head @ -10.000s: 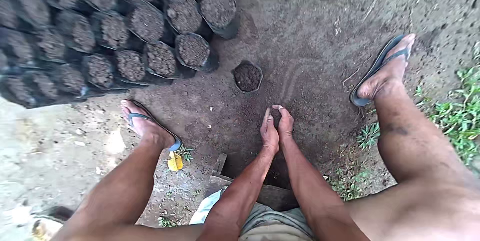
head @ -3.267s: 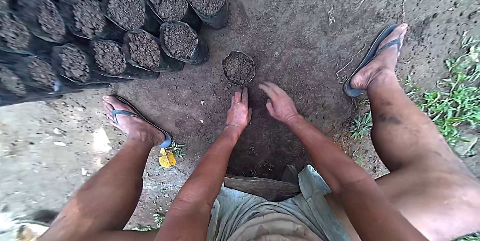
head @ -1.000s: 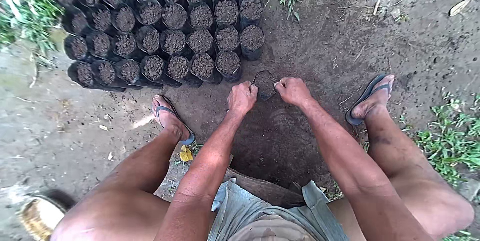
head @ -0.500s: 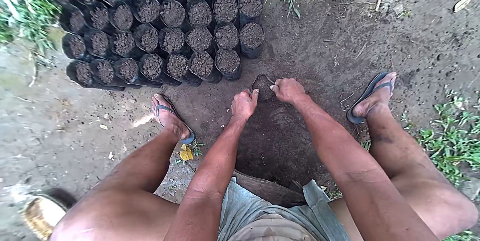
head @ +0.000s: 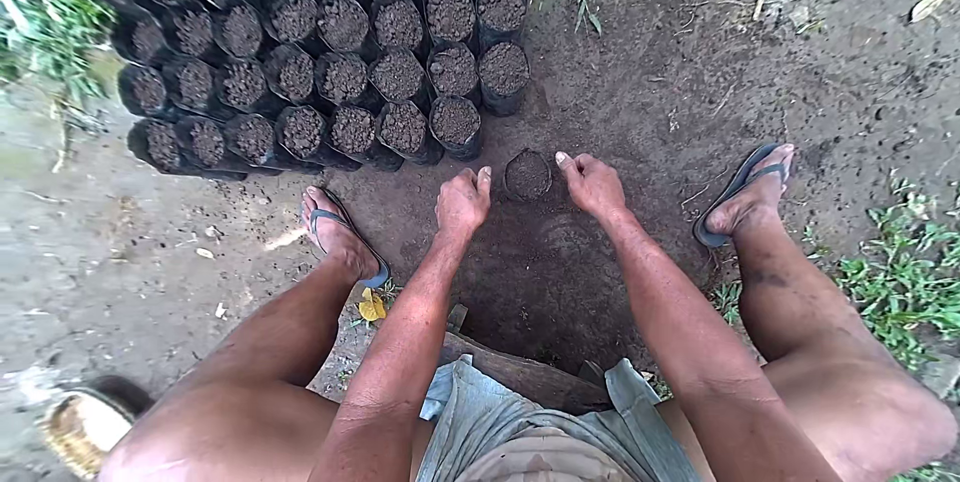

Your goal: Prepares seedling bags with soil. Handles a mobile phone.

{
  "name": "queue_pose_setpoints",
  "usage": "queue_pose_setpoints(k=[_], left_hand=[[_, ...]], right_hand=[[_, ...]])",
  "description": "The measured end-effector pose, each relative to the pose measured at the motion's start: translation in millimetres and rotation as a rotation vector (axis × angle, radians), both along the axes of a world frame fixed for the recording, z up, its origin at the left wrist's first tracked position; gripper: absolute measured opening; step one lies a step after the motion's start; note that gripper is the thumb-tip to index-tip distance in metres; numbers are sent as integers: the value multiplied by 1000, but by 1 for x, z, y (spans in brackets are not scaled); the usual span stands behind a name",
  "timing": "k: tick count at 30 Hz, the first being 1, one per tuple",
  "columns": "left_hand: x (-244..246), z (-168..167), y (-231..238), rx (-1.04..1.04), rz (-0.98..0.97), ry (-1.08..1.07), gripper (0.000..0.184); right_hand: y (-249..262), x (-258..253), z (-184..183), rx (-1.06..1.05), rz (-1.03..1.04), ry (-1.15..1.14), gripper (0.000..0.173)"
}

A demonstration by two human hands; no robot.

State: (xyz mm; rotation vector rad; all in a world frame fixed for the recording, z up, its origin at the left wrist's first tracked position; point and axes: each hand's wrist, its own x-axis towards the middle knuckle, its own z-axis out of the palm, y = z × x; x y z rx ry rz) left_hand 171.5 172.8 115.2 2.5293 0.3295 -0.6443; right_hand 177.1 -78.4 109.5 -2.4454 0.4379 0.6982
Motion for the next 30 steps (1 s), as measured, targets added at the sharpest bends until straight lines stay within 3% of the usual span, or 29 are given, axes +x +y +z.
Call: queue_pose_setpoints(k=[4,8,13,24,27,30], left_hand=[[-9,-13,-21,-71,6,125,72],[1,-29,-43,-112,-48,153,45],[18,-14,-40,-120,-10,49,37],[65,-6,-23,-210,130,-61,38],[59,8,13,-255,90,-71,48],[47,19,61,-208,97,-26,49]], right_hand=[[13,4,-22,114,-9,168,76],[27,7,-46,274,-100,222,43],[33,24,-38,344,-169,91,34],[41,110,-44,367,15,143,42],[28,94,-20,487,-85,152,61],[-5,49,-15,585,-245,41,57]])
